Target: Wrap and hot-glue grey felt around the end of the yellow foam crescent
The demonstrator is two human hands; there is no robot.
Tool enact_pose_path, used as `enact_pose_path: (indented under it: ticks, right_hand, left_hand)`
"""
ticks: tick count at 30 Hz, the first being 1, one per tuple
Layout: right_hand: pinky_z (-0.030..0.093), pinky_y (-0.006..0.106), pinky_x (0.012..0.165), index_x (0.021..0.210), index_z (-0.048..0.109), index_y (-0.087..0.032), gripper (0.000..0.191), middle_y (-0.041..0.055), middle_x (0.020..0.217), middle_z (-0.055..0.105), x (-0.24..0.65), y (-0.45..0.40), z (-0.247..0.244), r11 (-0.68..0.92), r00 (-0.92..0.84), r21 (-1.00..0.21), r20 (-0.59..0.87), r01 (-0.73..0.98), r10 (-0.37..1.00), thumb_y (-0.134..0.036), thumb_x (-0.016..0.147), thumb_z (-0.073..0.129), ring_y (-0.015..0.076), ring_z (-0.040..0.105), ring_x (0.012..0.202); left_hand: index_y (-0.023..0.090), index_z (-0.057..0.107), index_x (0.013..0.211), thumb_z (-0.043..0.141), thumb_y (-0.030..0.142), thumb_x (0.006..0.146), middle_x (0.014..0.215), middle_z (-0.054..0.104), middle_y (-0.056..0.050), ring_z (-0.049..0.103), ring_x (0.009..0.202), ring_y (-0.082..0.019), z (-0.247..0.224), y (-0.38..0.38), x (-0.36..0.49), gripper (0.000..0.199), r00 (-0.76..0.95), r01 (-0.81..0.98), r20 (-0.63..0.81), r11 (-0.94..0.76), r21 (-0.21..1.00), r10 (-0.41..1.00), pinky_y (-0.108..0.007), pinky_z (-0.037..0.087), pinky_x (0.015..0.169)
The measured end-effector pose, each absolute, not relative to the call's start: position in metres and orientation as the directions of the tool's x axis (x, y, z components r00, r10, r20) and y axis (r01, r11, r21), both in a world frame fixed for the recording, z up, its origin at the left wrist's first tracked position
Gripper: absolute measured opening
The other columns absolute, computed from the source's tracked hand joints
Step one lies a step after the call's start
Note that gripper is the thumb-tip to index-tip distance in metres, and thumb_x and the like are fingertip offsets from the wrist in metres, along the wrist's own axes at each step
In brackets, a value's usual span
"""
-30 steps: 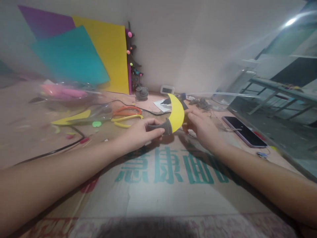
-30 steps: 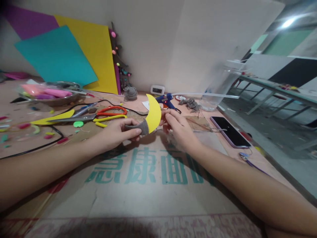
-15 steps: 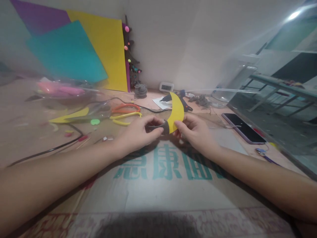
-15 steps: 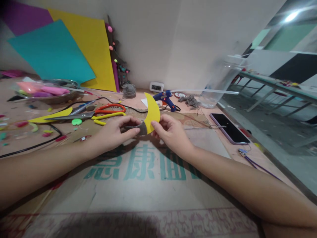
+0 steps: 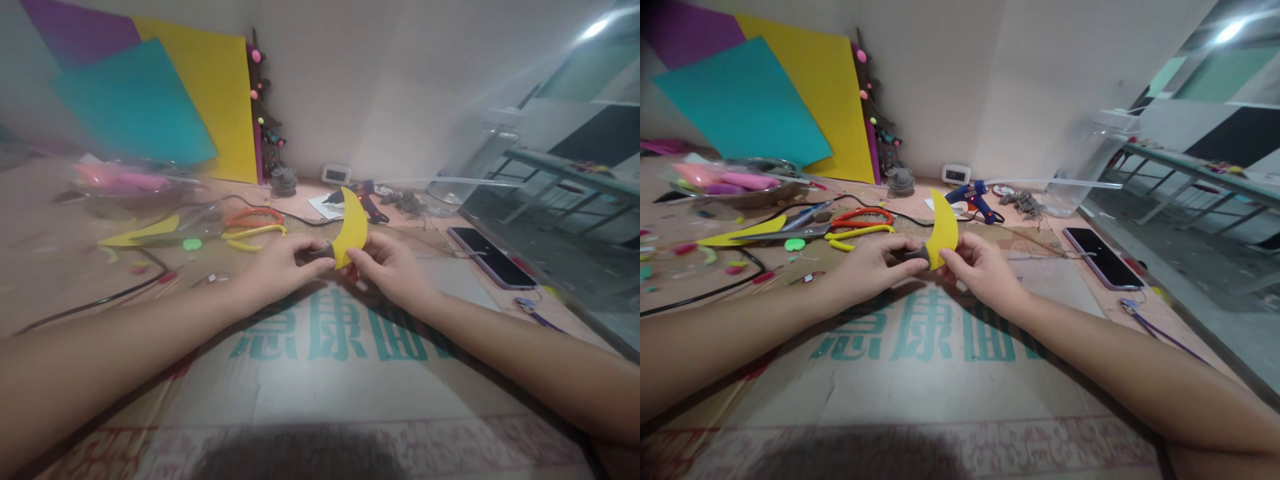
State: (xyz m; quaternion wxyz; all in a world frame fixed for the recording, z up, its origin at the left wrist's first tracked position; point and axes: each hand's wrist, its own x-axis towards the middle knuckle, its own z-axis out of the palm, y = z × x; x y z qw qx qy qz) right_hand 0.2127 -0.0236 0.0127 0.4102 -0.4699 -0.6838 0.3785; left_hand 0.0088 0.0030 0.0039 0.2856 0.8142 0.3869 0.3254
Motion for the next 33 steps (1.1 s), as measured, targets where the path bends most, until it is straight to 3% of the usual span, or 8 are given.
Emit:
enact_pose_path:
  ticks: [13,19,28,33]
  right_hand:
    - [0.053,0.024,0.053,0.087,0.059,-0.018,0.02,0.0015,0.069,0.07,0.2094,-0.0264,0.0139,0.285,-0.282,-0.881,0.184,0.377,0.942,-0.037,0.088,0.061,0.0123,0.065,0.056]
    - [0.055,0.026,0.057,0.088,0.059,-0.017,0.021,0.0012,0.069,0.07,0.2102,-0.0256,0.0134,0.288,-0.267,-0.886,0.197,0.363,0.943,-0.038,0.088,0.061,0.0127,0.066,0.057]
    - [0.055,0.025,0.054,0.083,0.058,-0.018,0.019,0.0011,0.069,0.071,0.21,-0.0251,0.012,0.292,-0.274,-0.878,0.195,0.38,0.942,-0.037,0.088,0.061,0.0125,0.066,0.056]
    - [0.055,0.025,0.056,0.085,0.058,-0.019,0.019,0.0004,0.068,0.07,0.2124,-0.0226,0.0098,0.302,-0.25,-0.891,0.225,0.338,0.942,-0.037,0.089,0.06,0.0123,0.066,0.057]
  left_hand:
    - [0.018,0.067,0.083,0.053,0.043,0.09,0.08,0.069,-0.001,0.059,0.074,-0.017,0.0041,0.0013,0.0058,0.03,0.489,0.464,0.349,-0.577,0.672,0.799,-0.028,0.041,0.067]
    - [0.019,0.068,0.104,0.049,0.042,0.093,0.102,0.072,-0.003,0.063,0.092,-0.02,0.0046,0.003,0.0058,0.032,0.495,0.404,0.335,-0.553,0.728,0.802,-0.03,0.045,0.081]
    - [0.017,0.063,0.083,0.046,0.039,0.094,0.079,0.064,-0.001,0.057,0.075,-0.017,0.0027,0.005,0.0059,0.031,0.478,0.439,0.362,-0.575,0.691,0.8,-0.028,0.04,0.067]
    - [0.017,0.062,0.093,0.036,0.046,0.099,0.09,0.064,-0.002,0.058,0.085,-0.018,-0.0037,0.0093,0.0062,0.04,0.376,0.349,0.339,-0.471,0.81,0.862,-0.029,0.043,0.075]
